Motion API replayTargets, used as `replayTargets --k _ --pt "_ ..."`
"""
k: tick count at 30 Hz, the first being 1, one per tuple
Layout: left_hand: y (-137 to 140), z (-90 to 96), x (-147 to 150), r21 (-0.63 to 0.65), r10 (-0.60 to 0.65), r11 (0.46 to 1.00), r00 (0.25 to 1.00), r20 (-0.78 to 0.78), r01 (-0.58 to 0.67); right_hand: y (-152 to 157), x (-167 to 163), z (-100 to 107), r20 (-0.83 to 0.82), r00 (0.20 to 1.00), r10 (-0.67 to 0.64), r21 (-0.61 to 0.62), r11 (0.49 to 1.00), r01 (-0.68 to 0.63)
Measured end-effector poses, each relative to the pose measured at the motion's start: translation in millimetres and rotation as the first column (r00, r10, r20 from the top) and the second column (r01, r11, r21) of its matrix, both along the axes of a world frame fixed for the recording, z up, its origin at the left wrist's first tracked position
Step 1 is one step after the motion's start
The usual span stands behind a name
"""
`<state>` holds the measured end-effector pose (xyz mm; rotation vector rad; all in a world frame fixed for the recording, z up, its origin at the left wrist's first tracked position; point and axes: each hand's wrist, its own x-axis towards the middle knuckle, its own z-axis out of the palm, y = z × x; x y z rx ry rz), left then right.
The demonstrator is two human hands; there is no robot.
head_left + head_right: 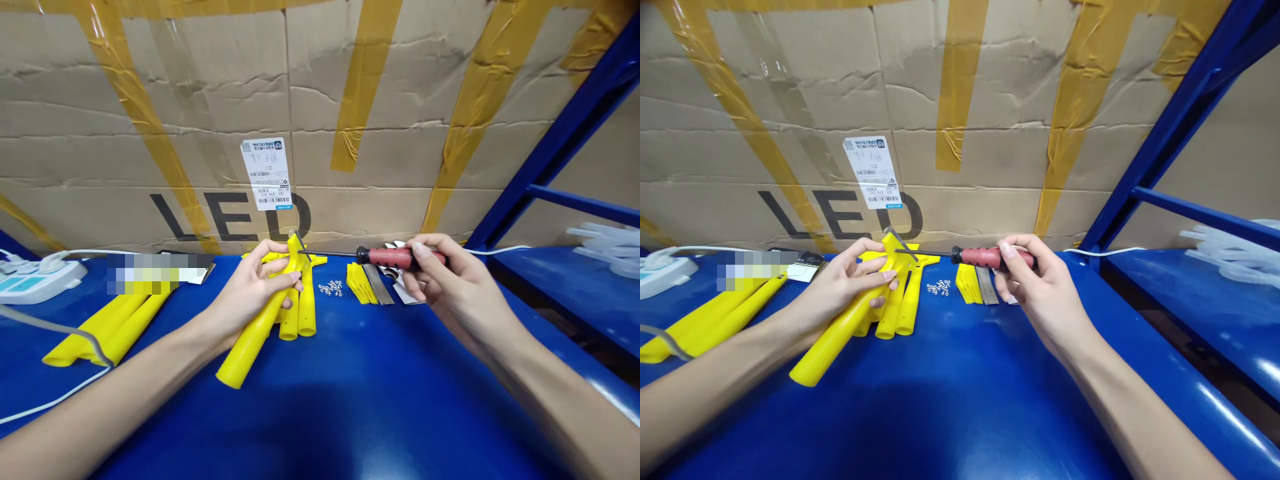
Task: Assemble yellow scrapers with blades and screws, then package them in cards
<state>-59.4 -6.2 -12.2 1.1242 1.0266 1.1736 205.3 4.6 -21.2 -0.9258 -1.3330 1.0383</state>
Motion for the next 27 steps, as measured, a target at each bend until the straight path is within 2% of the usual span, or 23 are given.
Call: replayTargets --k 2,3,6,8,9,12,14,17,19,23,24,27 --pt "-2.1 0.3 1.1 -0.017 -0.031 0.999 0.999 0.007 0.031 1.6 0.7 -1.6 0.092 0.99 -0.103 0.014 0.995 0.102" --pt "-2.8 0.7 1.2 -0.016 -0.037 0.999 0.999 0.011 0.038 2.1 1.5 -2.0 0.119 0.986 -0.114 0.001 0.993 0.115" --pt "-2.1 2.8 -0.5 0.027 -0.008 1.0 1.0 0.012 0.008 1.8 4.0 -1.3 0.057 0.998 0.032 -0.079 0.997 -0.027" --pt "-0.1 4.0 -2.4 0.05 0.023 0.998 1.0 0.012 -0.023 0.7 4.2 -0.8 -0.014 0.988 0.152 -0.08 0.985 -0.152" --pt "0.9 4.2 -3.1 0.055 0.029 0.998 1.0 0.011 -0.029 0.2 3.7 -0.9 -0.019 0.986 0.165 -0.058 0.984 -0.166" --pt "2.6 2.8 -4.3 0.051 0.024 0.998 1.0 0.007 -0.024 -0.4 0.6 -2.8 0.094 0.995 0.038 0.003 0.999 -0.039" --pt "3.0 1.4 -4.7 0.052 0.022 0.998 1.0 0.001 -0.022 -0.4 -1.0 -3.6 0.145 0.989 -0.016 -0.014 1.0 0.018" --pt "3.2 0.8 -5.1 0.062 0.036 0.997 0.999 0.0 -0.036 -0.7 -0.6 -3.1 0.041 0.991 0.125 -0.081 0.989 -0.122" --pt "2.5 1.0 -4.5 0.056 0.033 0.998 0.999 -0.01 -0.033 -0.5 0.7 -2.7 -0.008 0.984 0.179 -0.074 0.981 -0.179" --pt "-1.1 0.5 -2.1 0.035 -0.018 0.999 0.999 -0.044 0.02 1.2 3.2 -2.6 0.113 0.993 -0.019 -0.025 0.999 0.022" --pt "-1.7 0.5 -1.9 0.038 -0.021 0.999 0.999 -0.049 0.023 1.5 3.8 -2.0 0.109 0.994 -0.025 -0.036 0.999 0.029" --pt "-1.6 1.4 -2.6 0.062 -0.006 0.998 0.998 -0.059 0.01 1.2 5.2 0.7 0.012 0.993 0.115 -0.08 0.99 -0.113"
